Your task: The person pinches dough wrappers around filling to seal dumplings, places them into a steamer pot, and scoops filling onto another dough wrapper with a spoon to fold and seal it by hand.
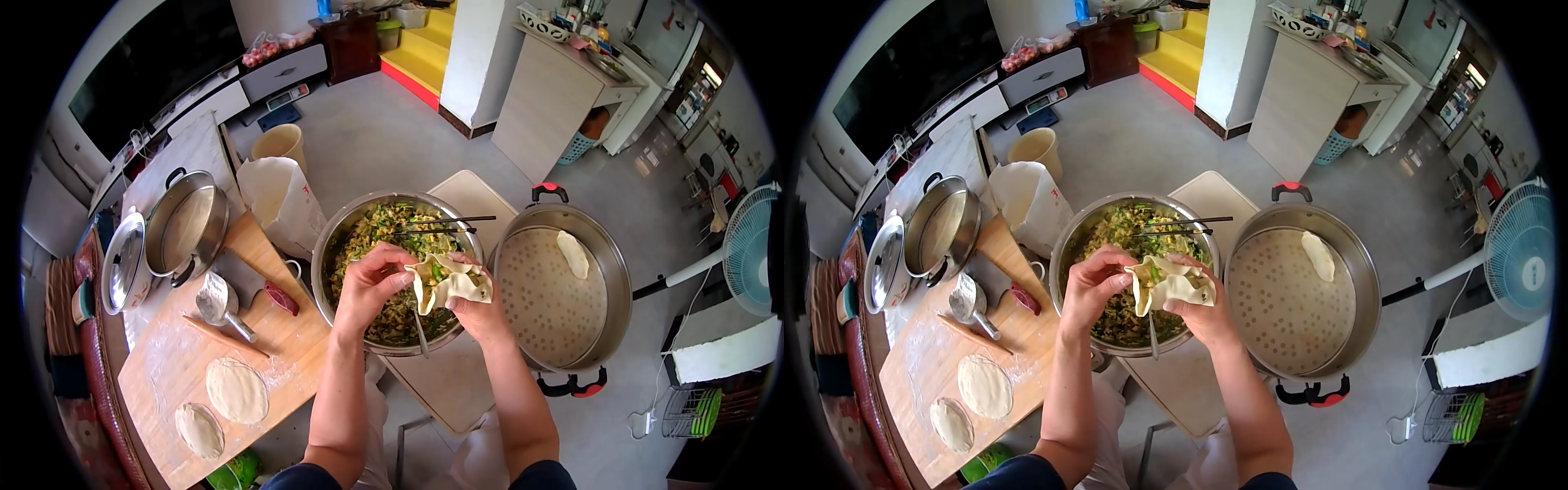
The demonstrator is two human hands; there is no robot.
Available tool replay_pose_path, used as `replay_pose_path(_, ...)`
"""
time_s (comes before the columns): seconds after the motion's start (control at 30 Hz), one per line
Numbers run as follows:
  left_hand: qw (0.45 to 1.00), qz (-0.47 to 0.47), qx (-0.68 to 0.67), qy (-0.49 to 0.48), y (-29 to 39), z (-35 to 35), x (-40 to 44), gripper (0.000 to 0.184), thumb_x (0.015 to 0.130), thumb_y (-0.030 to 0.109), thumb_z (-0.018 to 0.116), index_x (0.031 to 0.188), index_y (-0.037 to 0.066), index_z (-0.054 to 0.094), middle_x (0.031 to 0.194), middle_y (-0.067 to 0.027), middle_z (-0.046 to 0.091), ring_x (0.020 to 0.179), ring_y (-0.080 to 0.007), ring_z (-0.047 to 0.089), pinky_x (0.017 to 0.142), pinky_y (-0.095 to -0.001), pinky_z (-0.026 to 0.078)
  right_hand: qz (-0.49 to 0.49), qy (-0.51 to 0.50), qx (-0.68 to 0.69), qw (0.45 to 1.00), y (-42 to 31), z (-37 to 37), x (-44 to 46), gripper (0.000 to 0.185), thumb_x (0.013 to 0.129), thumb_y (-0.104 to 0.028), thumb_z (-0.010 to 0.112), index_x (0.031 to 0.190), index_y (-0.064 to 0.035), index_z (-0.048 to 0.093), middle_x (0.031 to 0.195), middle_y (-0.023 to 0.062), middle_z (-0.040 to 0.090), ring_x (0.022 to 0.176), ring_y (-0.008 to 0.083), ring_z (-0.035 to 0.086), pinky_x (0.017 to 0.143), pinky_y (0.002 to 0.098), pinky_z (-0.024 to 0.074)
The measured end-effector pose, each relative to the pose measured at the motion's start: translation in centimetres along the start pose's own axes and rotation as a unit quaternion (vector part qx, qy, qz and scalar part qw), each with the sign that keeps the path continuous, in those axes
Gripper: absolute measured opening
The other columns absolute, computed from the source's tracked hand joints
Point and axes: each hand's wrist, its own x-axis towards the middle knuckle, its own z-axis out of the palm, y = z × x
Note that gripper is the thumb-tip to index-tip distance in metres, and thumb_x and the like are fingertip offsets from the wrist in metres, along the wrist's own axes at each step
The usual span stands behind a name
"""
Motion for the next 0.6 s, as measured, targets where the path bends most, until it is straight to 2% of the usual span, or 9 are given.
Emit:
replay_pose_path(0.1, 1.000, 0.000, -0.006, 0.016, 0.4, 0.4, 0.0, 0.020, 0.085, 0.002, 0.075, 0.105, 0.000, 0.071, 0.098, -0.0020, 0.062, 0.093, -0.0120, 0.060, 0.081, -0.0263, 0.049, -0.001, -0.003, -0.002, 1.000, 0.0, 0.0, 0.0, 0.079, 0.071, -0.002, 0.088, 0.138, -0.0041, 0.048, 0.134, 0.0088, 0.056, 0.126, 0.0229, 0.053, 0.108, 0.0380, 0.0444)
replay_pose_path(0.2, 0.999, -0.030, -0.020, 0.023, 0.1, 0.3, -0.1, 0.023, 0.084, 0.004, 0.077, 0.105, -0.001, 0.071, 0.101, -0.0050, 0.063, 0.095, -0.0142, 0.063, 0.086, -0.0280, 0.051, -0.003, -0.004, -0.007, 1.000, -0.1, 0.0, 0.0, 0.078, 0.071, -0.002, 0.089, 0.138, -0.0044, 0.048, 0.134, 0.0087, 0.056, 0.126, 0.0229, 0.053, 0.108, 0.0380, 0.0443)
replay_pose_path(0.3, 1.000, -0.003, 0.015, 0.009, 0.1, 0.3, 0.0, 0.024, 0.084, 0.004, 0.077, 0.106, -0.002, 0.070, 0.100, -0.0041, 0.063, 0.094, -0.0139, 0.063, 0.085, -0.0278, 0.051, -0.002, -0.002, 0.002, 1.000, -0.1, 0.2, 0.0, 0.079, 0.070, -0.003, 0.089, 0.138, -0.0045, 0.048, 0.134, 0.0085, 0.056, 0.126, 0.0228, 0.053, 0.106, 0.0382, 0.0458)
replay_pose_path(0.4, 0.998, 0.001, -0.066, 0.021, 0.8, 1.0, -0.2, 0.020, 0.086, 0.002, 0.074, 0.105, -0.001, 0.070, 0.105, -0.0057, 0.062, 0.100, -0.0153, 0.061, 0.087, -0.0291, 0.050, 0.030, 0.003, 0.045, 0.999, -0.3, 0.4, 0.0, 0.081, 0.070, -0.004, 0.089, 0.139, -0.0047, 0.047, 0.134, 0.0082, 0.055, 0.125, 0.0227, 0.053, 0.104, 0.0386, 0.0477)
replay_pose_path(0.5, 0.987, 0.117, 0.101, -0.037, 1.8, 0.9, 0.2, 0.017, 0.087, -0.003, 0.069, 0.104, 0.000, 0.069, 0.115, -0.0088, 0.060, 0.109, -0.0177, 0.058, 0.090, -0.0305, 0.048, 0.017, 0.007, 0.037, 0.999, -0.2, 0.1, 0.1, 0.084, 0.069, -0.005, 0.089, 0.140, -0.0051, 0.045, 0.134, 0.0074, 0.054, 0.125, 0.0227, 0.054, 0.103, 0.0390, 0.0490)
replay_pose_path(0.6, 0.982, 0.068, 0.160, -0.070, 2.7, 1.2, 0.0, 0.017, 0.088, -0.008, 0.063, 0.102, 0.000, 0.068, 0.122, -0.0115, 0.057, 0.116, -0.0209, 0.055, 0.093, -0.0321, 0.047, 0.012, 0.007, 0.020, 1.000, 0.1, -0.5, 0.2, 0.085, 0.070, -0.005, 0.089, 0.141, -0.0052, 0.043, 0.134, 0.0069, 0.054, 0.125, 0.0228, 0.054, 0.103, 0.0393, 0.0486)
